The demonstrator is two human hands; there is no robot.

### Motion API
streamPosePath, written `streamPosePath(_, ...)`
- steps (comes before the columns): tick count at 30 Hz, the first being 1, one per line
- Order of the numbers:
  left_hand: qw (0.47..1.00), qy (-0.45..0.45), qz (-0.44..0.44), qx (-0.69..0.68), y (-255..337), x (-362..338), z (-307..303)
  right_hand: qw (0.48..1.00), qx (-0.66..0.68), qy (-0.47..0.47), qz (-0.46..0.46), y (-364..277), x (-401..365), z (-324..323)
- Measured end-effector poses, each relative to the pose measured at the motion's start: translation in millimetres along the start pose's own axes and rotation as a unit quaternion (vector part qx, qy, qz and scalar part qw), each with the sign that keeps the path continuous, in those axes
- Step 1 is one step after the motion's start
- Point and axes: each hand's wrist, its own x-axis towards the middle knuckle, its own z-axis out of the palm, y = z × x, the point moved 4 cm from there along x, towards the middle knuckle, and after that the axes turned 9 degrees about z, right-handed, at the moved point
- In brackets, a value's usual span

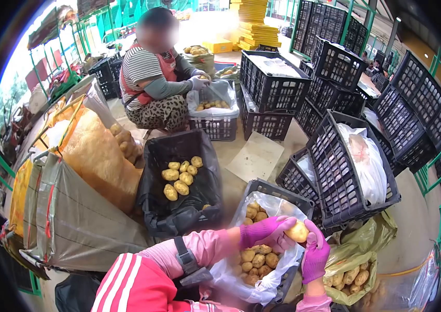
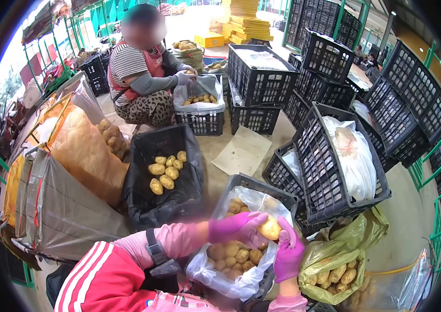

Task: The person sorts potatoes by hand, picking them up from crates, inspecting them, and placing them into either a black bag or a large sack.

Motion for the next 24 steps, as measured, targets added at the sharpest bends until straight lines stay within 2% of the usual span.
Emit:
streamPosePath(3, 0.994, -0.035, 0.103, 0.022, 3, -1, 3, 0.998, 0.052, -0.010, 0.033, -15, 2, 2)
streamPosePath(5, 0.981, -0.047, 0.184, 0.047, -3, 2, -5, 0.998, -0.060, 0.009, -0.028, -14, 4, 7)
streamPosePath(6, 0.982, -0.032, 0.180, 0.044, 0, -3, -5, 0.992, -0.114, 0.015, -0.057, -11, 4, 11)
streamPosePath(9, 0.990, -0.012, 0.137, 0.012, 9, -7, -3, 0.999, -0.028, 0.001, -0.042, -17, 7, 16)
streamPosePath(10, 0.990, -0.003, 0.143, 0.012, 9, -8, -5, 0.999, 0.020, 0.026, 0.024, -23, 5, 17)
streamPosePath(11, 0.988, -0.007, 0.151, 0.041, 7, -7, -8, 0.998, 0.041, 0.017, 0.044, -21, 7, 16)
streamPosePath(12, 0.991, 0.001, 0.131, 0.008, 9, -12, -5, 0.996, 0.056, 0.004, 0.076, -23, 8, 16)
streamPosePath(13, 0.989, -0.005, 0.151, 0.011, 6, -9, -8, 0.993, 0.066, -0.027, 0.091, -26, 8, 17)
streamPosePath(15, 0.982, -0.017, 0.185, 0.025, 15, -11, -3, 0.996, 0.048, -0.072, -0.023, -12, 18, 20)
streamPosePath(18, 0.974, 0.003, 0.199, 0.113, 20, -11, -9, 0.994, -0.084, -0.012, -0.068, -27, 10, 26)
streamPosePath(19, 0.976, 0.002, 0.203, 0.076, 19, -8, -8, 0.995, -0.090, -0.003, -0.039, -28, 10, 25)
streamPosePath(20, 0.980, 0.000, 0.190, 0.060, 23, -10, -3, 0.991, -0.110, -0.007, -0.073, -30, 13, 24)
streamPosePath(22, 0.974, 0.003, 0.204, 0.102, 18, -7, -9, 0.999, 0.042, -0.010, 0.010, -11, 19, 20)
streamPosePath(23, 0.968, 0.003, 0.211, 0.136, 17, -5, -15, 0.998, 0.048, -0.037, 0.034, -9, 21, 19)
streamPosePath(24, 0.964, 0.015, 0.213, 0.157, 18, -5, -16, 0.997, 0.070, -0.024, 0.034, -15, 20, 19)
